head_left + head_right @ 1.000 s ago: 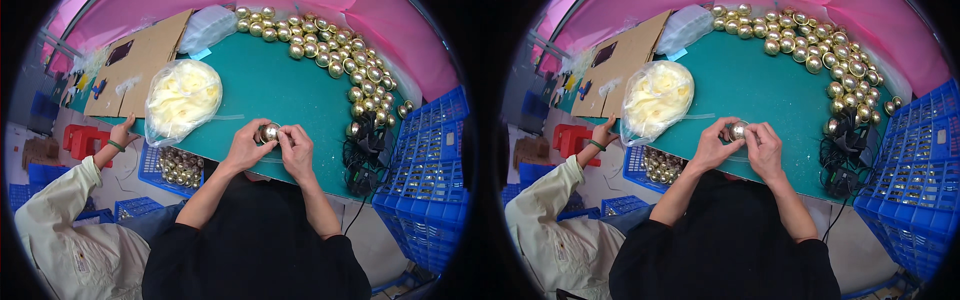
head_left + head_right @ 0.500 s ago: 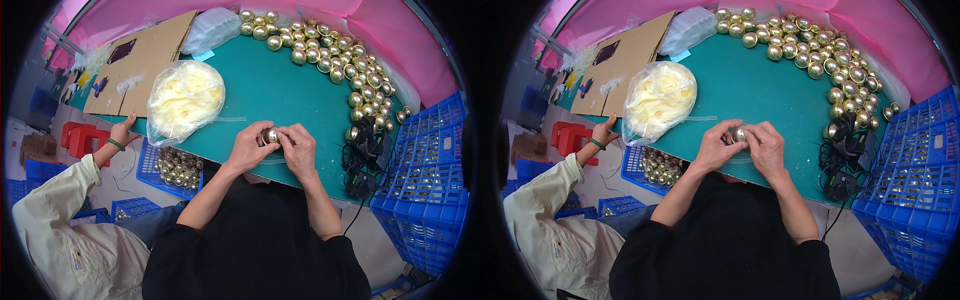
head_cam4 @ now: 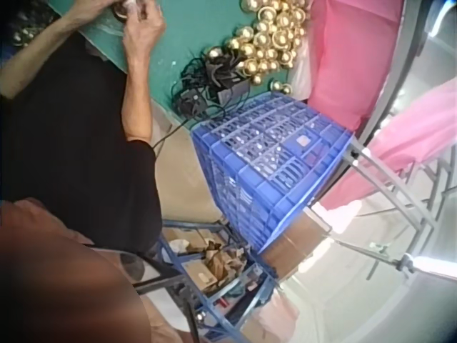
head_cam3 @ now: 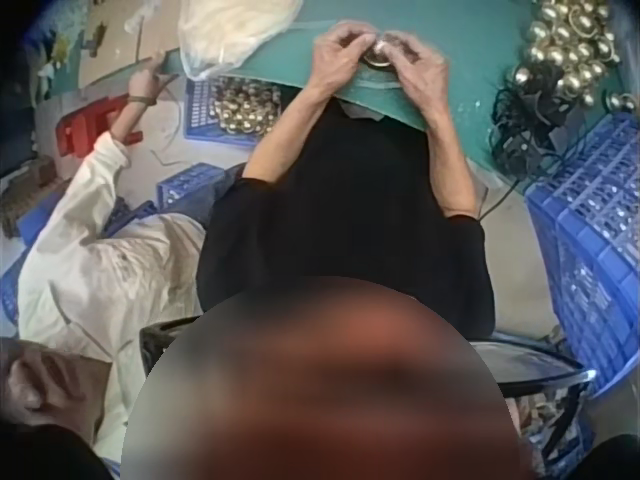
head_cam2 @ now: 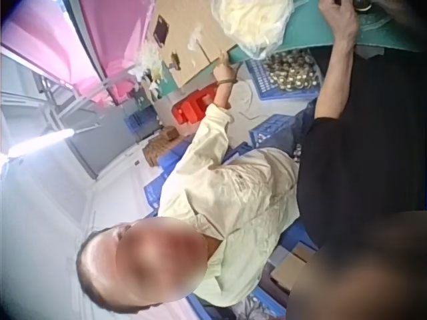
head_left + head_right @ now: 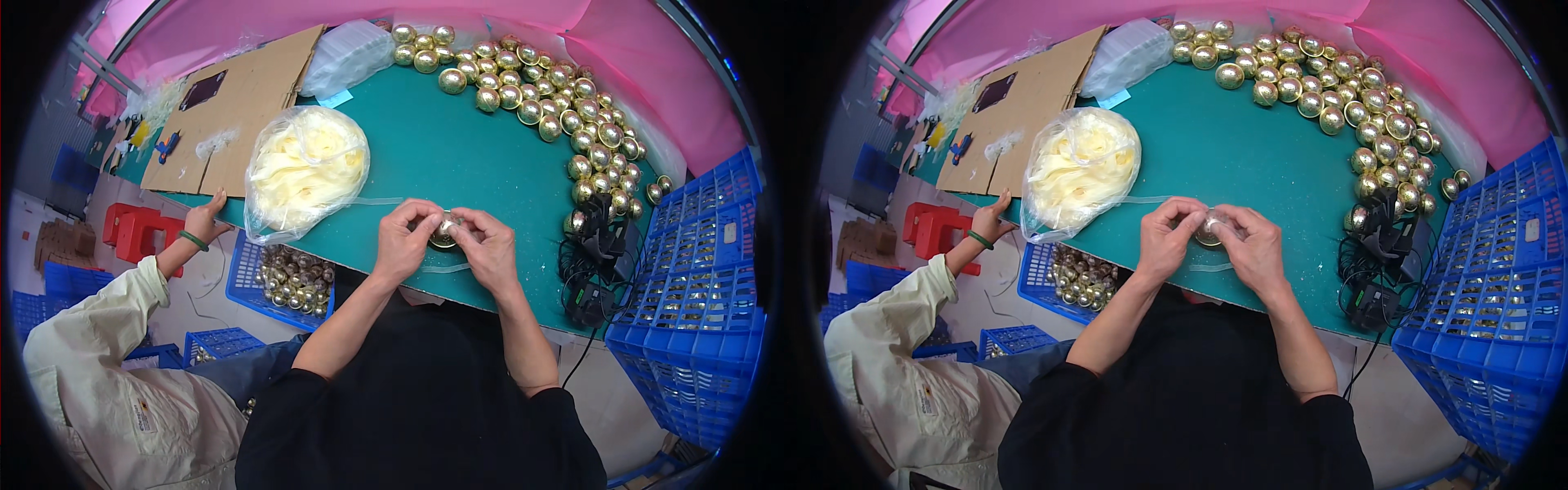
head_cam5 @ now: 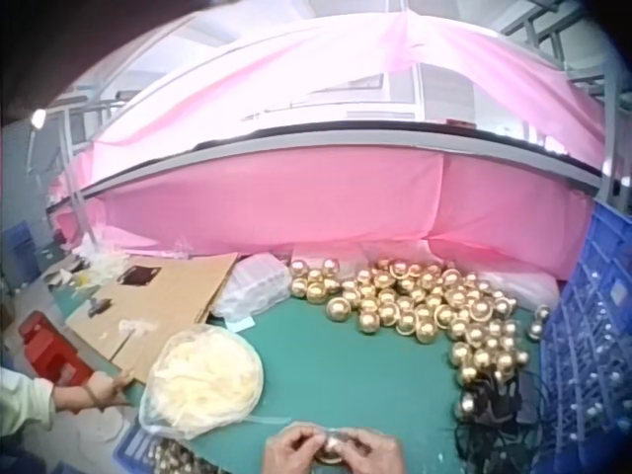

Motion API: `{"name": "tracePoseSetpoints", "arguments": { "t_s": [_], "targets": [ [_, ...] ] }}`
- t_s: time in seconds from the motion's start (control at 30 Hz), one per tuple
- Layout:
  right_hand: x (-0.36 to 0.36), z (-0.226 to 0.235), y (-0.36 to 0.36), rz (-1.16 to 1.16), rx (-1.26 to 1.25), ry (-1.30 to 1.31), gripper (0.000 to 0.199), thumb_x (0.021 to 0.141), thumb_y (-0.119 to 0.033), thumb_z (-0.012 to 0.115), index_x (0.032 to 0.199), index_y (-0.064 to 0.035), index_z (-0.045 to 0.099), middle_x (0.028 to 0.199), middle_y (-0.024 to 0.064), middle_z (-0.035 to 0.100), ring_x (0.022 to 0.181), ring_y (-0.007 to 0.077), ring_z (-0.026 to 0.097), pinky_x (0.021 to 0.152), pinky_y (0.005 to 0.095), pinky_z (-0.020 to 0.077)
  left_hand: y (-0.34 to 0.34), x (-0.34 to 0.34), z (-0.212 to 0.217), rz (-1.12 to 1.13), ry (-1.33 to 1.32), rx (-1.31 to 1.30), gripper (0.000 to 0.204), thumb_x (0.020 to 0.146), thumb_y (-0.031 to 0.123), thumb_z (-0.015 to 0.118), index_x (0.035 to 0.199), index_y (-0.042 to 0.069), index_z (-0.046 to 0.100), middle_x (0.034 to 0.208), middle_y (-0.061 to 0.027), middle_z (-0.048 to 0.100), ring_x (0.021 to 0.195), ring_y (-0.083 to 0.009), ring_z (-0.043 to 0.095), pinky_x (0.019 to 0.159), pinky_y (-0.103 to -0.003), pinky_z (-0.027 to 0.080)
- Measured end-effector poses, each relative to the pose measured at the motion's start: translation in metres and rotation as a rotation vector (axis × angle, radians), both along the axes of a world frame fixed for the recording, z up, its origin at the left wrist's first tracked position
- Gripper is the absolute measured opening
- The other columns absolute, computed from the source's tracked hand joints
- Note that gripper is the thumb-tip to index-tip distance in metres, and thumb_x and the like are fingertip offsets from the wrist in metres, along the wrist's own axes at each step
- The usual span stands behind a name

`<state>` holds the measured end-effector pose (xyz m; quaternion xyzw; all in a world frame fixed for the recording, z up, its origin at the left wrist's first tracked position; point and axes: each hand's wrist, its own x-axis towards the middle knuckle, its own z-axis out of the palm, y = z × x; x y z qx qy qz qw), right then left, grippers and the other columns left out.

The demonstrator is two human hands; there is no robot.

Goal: Attach white strings to gold-colored Christmas ornaments at a manual workstation.

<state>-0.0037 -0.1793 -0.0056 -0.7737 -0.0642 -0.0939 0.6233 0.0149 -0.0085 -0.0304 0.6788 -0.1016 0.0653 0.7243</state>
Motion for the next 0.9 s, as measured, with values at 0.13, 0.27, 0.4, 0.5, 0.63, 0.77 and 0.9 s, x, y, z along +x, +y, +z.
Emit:
{"name": "tracePoseSetpoints", "arguments": {
  "t_s": [0.13, 0.27, 0.4, 0.5, 0.63, 0.77, 0.9],
  "targets": [
    [-0.013, 0.008, -0.017, 0.129, 0.266, 0.192, 0.024, 0.097, -0.009, 0.073, 0.118, 0.0018, 0.074, 0.089, 0.0070, 0.073, 0.063, 0.0087, 0.058, 0.056, 0.0224, 0.0446, 0.007, 0.006, 0.017, -0.039, 0.065, -0.179, 0.011, 0.103, 0.007, 0.065, 0.100, -0.003, 0.068, 0.107, -0.0122, 0.075, 0.093, -0.0152, 0.069, 0.084, -0.030, 0.056],
    [-0.020, 0.002, -0.056, 0.427, 0.822, 0.451, 0.025, 0.100, -0.003, 0.065, 0.122, 0.0069, 0.068, 0.103, 0.0193, 0.076, 0.080, 0.0169, 0.071, 0.076, 0.0290, 0.0580, 0.016, 0.011, 0.039, -0.105, 0.048, -0.334, 0.014, 0.107, 0.011, 0.060, 0.106, -0.003, 0.064, 0.105, -0.0176, 0.075, 0.096, -0.0174, 0.071, 0.089, -0.033, 0.057],
    [-0.020, 0.015, -0.052, 0.499, 0.793, 0.362, 0.028, 0.098, -0.001, 0.065, 0.126, 0.0068, 0.067, 0.115, 0.0236, 0.075, 0.096, 0.0272, 0.076, 0.086, 0.0350, 0.0611, 0.013, 0.004, 0.053, -0.170, 0.078, -0.371, 0.014, 0.107, 0.012, 0.060, 0.107, -0.002, 0.062, 0.108, -0.0198, 0.075, 0.095, -0.0178, 0.072, 0.088, -0.033, 0.058],
    [-0.015, 0.025, -0.036, 0.466, 0.601, 0.286, 0.028, 0.098, 0.001, 0.065, 0.126, 0.0069, 0.067, 0.115, 0.0234, 0.075, 0.101, 0.0302, 0.077, 0.089, 0.0375, 0.0621, 0.008, -0.005, 0.056, -0.198, 0.109, -0.387, 0.015, 0.107, 0.013, 0.061, 0.106, -0.002, 0.063, 0.110, -0.0204, 0.075, 0.093, -0.0163, 0.072, 0.085, -0.031, 0.059],
    [-0.016, 0.036, -0.016, 0.397, 0.418, 0.233, 0.022, 0.101, -0.002, 0.065, 0.120, 0.0080, 0.070, 0.111, 0.0209, 0.076, 0.097, 0.0270, 0.077, 0.086, 0.0343, 0.0624, 0.007, -0.012, 0.061, -0.221, 0.102, -0.351, 0.015, 0.105, 0.015, 0.063, 0.108, 0.000, 0.063, 0.111, -0.0229, 0.075, 0.100, -0.0197, 0.071, 0.095, -0.036, 0.055],
    [-0.014, 0.034, -0.004, 0.328, 0.377, 0.171, 0.017, 0.102, -0.002, 0.065, 0.113, 0.0077, 0.073, 0.104, 0.0182, 0.078, 0.088, 0.0218, 0.077, 0.080, 0.0308, 0.0619, 0.007, -0.015, 0.061, -0.240, 0.108, -0.360, 0.015, 0.105, 0.014, 0.063, 0.108, -0.001, 0.063, 0.112, -0.0228, 0.075, 0.097, -0.0190, 0.072, 0.089, -0.034, 0.057],
    [-0.011, 0.036, 0.004, 0.324, 0.246, 0.148, 0.019, 0.103, -0.013, 0.068, 0.104, 0.0044, 0.077, 0.091, 0.0104, 0.077, 0.074, 0.0129, 0.071, 0.067, 0.0261, 0.0564, 0.006, -0.020, 0.065, -0.260, 0.156, -0.351, 0.016, 0.105, 0.014, 0.065, 0.108, -0.002, 0.064, 0.114, -0.0226, 0.075, 0.094, -0.0181, 0.073, 0.082, -0.030, 0.059]
  ]
}}
